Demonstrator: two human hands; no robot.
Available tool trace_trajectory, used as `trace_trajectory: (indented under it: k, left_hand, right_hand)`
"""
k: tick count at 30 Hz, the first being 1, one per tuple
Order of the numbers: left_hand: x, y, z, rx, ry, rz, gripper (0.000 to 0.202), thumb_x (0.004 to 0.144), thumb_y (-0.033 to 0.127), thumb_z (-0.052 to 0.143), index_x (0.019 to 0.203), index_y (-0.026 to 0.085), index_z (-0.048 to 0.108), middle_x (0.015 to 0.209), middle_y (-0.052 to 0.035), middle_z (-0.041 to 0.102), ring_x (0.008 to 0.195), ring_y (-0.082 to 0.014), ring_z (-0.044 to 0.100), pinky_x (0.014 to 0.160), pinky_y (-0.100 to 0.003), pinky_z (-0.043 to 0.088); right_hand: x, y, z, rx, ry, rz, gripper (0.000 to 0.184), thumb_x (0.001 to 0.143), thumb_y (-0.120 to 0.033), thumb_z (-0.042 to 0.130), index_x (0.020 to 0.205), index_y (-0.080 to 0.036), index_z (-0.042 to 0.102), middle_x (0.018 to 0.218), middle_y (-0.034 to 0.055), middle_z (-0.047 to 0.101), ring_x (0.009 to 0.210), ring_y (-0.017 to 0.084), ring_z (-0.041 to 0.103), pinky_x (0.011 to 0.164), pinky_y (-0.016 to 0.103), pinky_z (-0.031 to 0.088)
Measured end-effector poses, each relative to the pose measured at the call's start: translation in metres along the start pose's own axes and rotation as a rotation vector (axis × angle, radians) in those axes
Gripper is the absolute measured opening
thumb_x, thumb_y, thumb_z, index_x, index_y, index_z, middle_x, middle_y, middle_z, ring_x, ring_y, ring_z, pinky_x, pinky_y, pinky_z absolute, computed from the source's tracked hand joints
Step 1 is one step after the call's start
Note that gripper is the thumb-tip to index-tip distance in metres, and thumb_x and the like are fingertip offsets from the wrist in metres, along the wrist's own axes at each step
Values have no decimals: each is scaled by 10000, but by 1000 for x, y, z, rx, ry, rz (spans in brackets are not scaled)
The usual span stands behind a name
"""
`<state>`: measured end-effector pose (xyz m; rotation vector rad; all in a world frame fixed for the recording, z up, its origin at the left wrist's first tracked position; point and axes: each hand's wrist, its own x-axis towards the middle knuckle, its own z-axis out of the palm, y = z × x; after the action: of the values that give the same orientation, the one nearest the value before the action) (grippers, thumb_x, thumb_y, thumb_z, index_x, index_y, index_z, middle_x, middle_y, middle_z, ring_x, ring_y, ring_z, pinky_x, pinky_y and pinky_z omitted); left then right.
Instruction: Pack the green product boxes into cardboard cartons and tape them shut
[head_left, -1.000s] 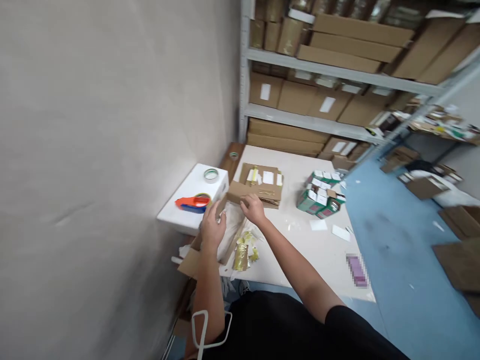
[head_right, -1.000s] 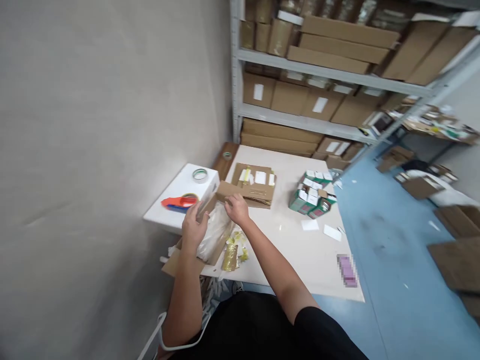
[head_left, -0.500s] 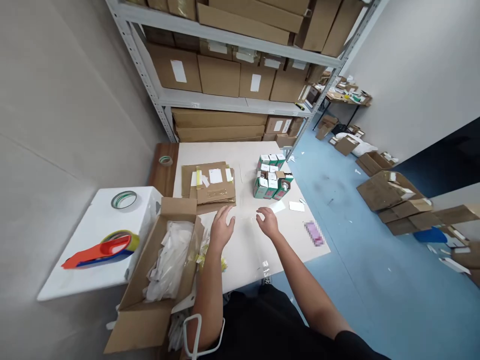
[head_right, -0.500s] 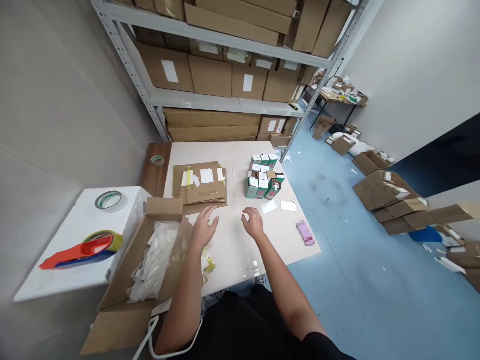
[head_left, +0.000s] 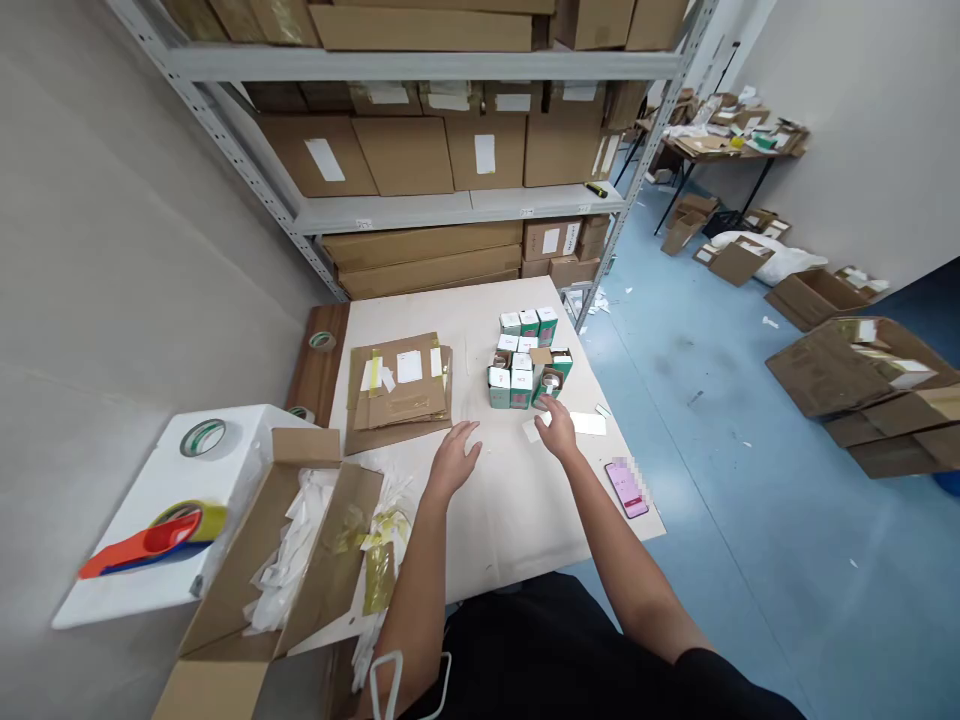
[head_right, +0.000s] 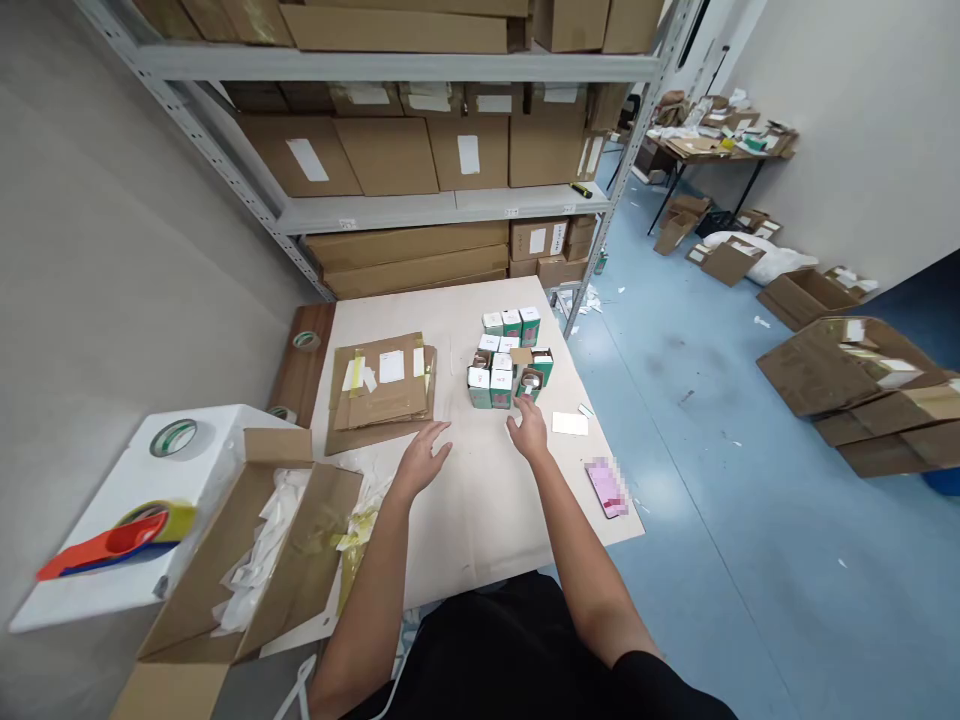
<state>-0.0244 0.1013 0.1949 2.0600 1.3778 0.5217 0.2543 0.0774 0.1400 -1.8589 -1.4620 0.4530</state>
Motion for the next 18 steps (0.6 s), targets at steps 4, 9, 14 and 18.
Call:
trace_trajectory:
  k: [4, 9, 14, 18]
  left_hand:
    - [58, 37, 47, -13, -170, 34, 481, 963, 291, 555, 1436, 223, 610, 1453, -107, 618, 1352, -261, 579, 1159, -428, 456]
    - [142, 82, 113, -12, -331, 57, 569, 928, 245, 594, 1494, 205, 558, 1506, -134, 575, 1420, -299, 515, 1182, -437, 414]
    - [191, 98, 163, 56, -419, -60, 746, 848, 220, 723, 1553, 254, 482, 1713, -154, 275, 1489, -369, 431, 1181, -460, 385]
    - [191, 89, 184, 107, -351, -193, 701, 791, 206, 799, 1456, 239, 580, 1765, -139, 63, 1396, -391, 526, 1150, -492, 422]
  right_hand:
    - [27, 36, -12, 3, -51, 20, 565, 903, -246, 595, 1465, -196, 570, 1480, 134, 579, 1368, 296, 533, 1134, 454, 465]
    - [51, 81, -26, -12, -158, 103, 695, 881, -234, 645, 1554, -207, 471, 1531, 149, 526, 1386, 302, 524, 1121, 450, 469]
    - [63, 116, -35, 9, -358, 225, 855, 866, -246, 702, 1636, -233, 331, 1620, 176, 419, 1430, 316, 490, 1122, 459, 452]
    - [67, 134, -35, 87, -397, 230, 887, 856, -221, 695, 1649, -268, 299, 1617, 161, 427, 1424, 296, 498, 1113, 452, 450]
